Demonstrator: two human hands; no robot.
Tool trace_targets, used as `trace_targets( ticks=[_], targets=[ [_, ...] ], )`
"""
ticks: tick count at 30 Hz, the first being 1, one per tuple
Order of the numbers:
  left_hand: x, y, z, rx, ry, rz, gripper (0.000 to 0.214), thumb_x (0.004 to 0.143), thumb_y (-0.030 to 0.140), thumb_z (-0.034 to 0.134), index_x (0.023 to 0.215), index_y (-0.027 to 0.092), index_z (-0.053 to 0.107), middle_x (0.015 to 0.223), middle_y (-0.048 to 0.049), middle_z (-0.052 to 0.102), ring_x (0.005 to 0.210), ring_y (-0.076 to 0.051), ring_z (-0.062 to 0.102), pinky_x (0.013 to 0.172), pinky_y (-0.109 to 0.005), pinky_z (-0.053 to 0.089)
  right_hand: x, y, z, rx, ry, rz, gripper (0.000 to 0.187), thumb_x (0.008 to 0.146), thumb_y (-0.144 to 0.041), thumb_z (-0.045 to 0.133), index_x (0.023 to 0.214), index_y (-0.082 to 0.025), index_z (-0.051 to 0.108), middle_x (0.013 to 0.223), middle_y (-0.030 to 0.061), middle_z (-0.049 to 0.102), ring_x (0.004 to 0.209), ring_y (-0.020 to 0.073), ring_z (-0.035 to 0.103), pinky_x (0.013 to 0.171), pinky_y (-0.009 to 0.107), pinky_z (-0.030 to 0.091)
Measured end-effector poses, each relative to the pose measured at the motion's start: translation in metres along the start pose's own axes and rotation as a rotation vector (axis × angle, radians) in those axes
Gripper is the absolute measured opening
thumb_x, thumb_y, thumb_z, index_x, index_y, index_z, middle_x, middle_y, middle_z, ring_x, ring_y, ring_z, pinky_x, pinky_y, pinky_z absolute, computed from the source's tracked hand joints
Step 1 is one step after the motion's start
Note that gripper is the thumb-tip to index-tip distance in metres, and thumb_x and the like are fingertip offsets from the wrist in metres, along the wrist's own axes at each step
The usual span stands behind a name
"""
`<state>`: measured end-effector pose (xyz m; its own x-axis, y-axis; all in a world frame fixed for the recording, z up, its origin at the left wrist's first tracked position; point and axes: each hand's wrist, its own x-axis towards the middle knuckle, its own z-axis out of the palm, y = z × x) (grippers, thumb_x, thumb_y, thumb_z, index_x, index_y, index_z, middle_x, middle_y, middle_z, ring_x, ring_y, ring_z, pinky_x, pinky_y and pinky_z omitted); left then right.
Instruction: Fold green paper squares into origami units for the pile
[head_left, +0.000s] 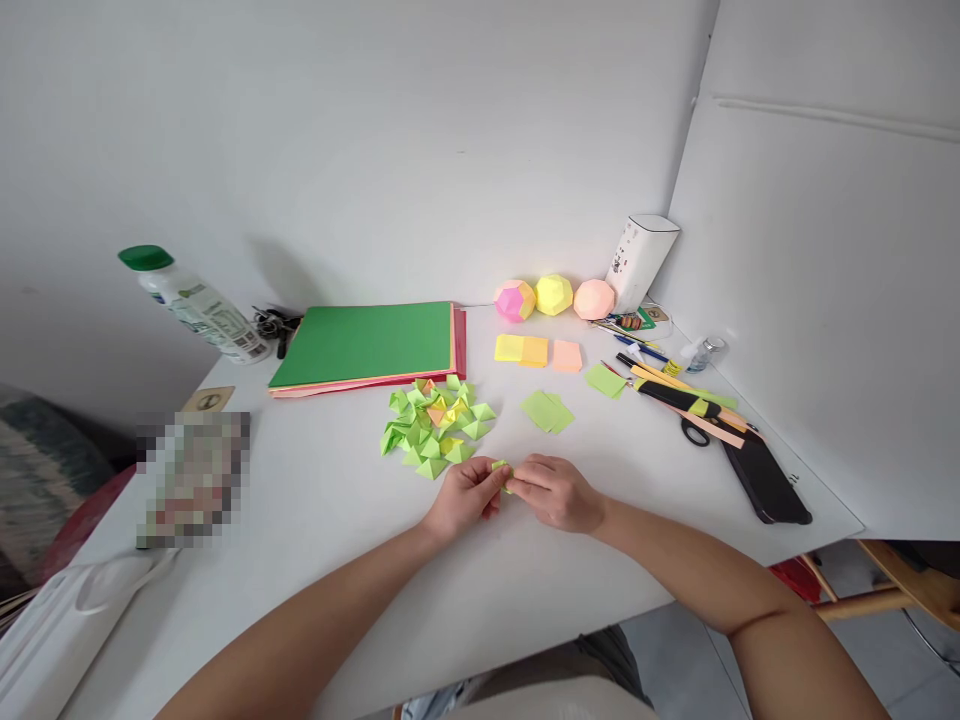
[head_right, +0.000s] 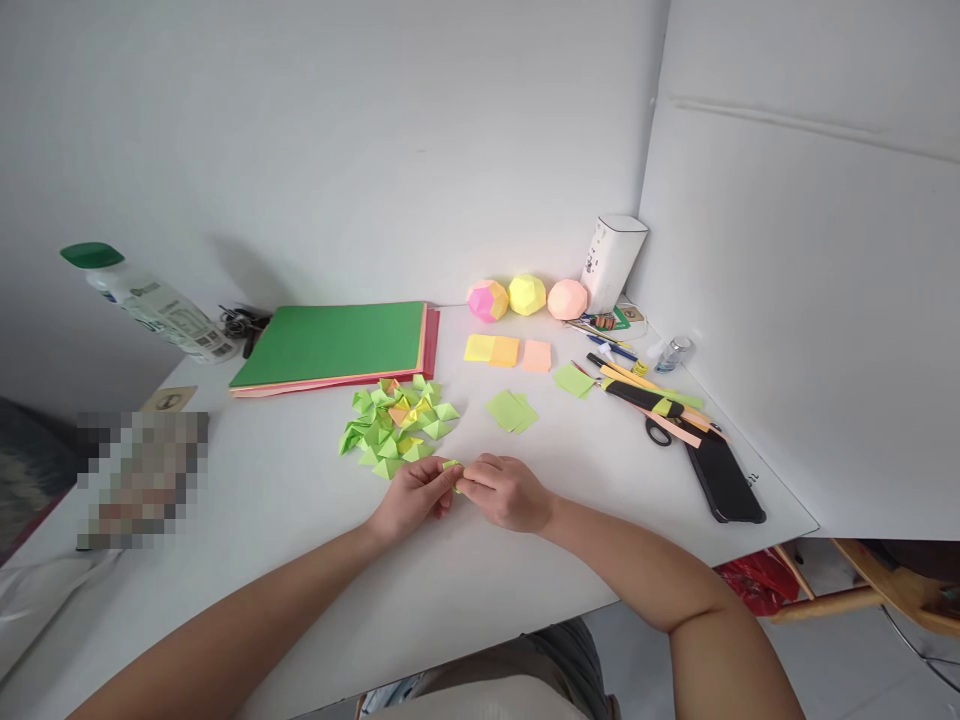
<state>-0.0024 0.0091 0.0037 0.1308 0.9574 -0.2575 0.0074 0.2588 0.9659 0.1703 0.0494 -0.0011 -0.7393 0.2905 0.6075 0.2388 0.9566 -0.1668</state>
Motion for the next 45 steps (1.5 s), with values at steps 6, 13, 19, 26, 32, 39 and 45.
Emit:
trace_targets(
  ticks=[6,13,19,26,32,39,45],
  targets=[
    [-0.003,0.012,0.003,0.04,-0.036,0.034,0.038,0.074,0.052,0.055,0.066,0.015,0.061,0.066,-0.0015,0.064,0.049,-0.011,0.054,0.051,-0.024,0.047,0.002,-0.002,-0.002,0.335,0.018,0.263,0.017,0.085,-0.014,0.045,0.081,-0.015,0.062,0.076,0.0073,0.061,0.067,0.0141,0.054,0.063,0.027,0.048],
    [-0.003,0.009,-0.002,-0.014,-0.185,0.005,0.039,0.079,0.05,0.051,0.091,0.016,0.063,0.088,-0.0081,0.067,0.085,-0.023,0.062,0.06,-0.027,0.049,0.005,-0.003,-0.004,0.616,0.002,0.773,0.013,0.078,-0.025,0.056,0.071,-0.015,0.062,0.069,0.0049,0.062,0.06,0.0132,0.055,0.054,0.024,0.045],
    [-0.004,0.007,-0.005,0.02,-0.229,0.019,0.034,0.082,0.044,0.049,0.094,0.017,0.065,0.09,-0.0071,0.068,0.086,-0.022,0.062,0.065,-0.027,0.049,0.004,-0.003,-0.004,0.71,-0.009,0.852,0.011,0.075,-0.023,0.059,0.069,-0.014,0.061,0.069,0.0036,0.06,0.06,0.0121,0.053,0.054,0.023,0.044],
    [-0.004,0.006,-0.005,0.051,-0.248,0.019,0.034,0.084,0.042,0.047,0.098,0.015,0.064,0.091,-0.0085,0.068,0.086,-0.022,0.062,0.066,-0.029,0.048,0.003,-0.002,-0.002,0.72,0.016,0.87,0.013,0.075,-0.027,0.061,0.071,-0.015,0.059,0.07,0.0026,0.059,0.061,0.0113,0.053,0.055,0.023,0.045],
    [-0.005,0.004,-0.006,0.08,-0.266,0.035,0.034,0.082,0.042,0.05,0.096,0.015,0.064,0.087,-0.0084,0.068,0.081,-0.02,0.061,0.066,-0.029,0.047,0.002,0.0,-0.003,0.853,-0.037,0.976,0.022,0.074,-0.036,0.064,0.079,-0.015,0.057,0.067,0.0008,0.059,0.06,0.0117,0.055,0.054,0.024,0.046],
    [-0.003,0.003,-0.006,0.075,-0.289,0.012,0.029,0.082,0.038,0.051,0.087,0.014,0.065,0.085,-0.0083,0.068,0.075,-0.019,0.061,0.066,-0.029,0.047,0.003,-0.001,-0.005,1.053,-0.068,0.952,0.027,0.075,-0.041,0.062,0.075,-0.014,0.057,0.062,0.0009,0.06,0.059,0.0134,0.058,0.057,0.028,0.047],
    [-0.004,0.003,-0.005,0.101,-0.274,0.036,0.027,0.081,0.038,0.052,0.082,0.014,0.064,0.08,-0.008,0.068,0.067,-0.016,0.06,0.062,-0.027,0.047,0.003,0.001,-0.005,1.011,-0.076,1.006,0.027,0.075,-0.04,0.062,0.071,-0.014,0.056,0.059,-0.0002,0.057,0.053,0.0104,0.051,0.05,0.024,0.041]
  ],
)
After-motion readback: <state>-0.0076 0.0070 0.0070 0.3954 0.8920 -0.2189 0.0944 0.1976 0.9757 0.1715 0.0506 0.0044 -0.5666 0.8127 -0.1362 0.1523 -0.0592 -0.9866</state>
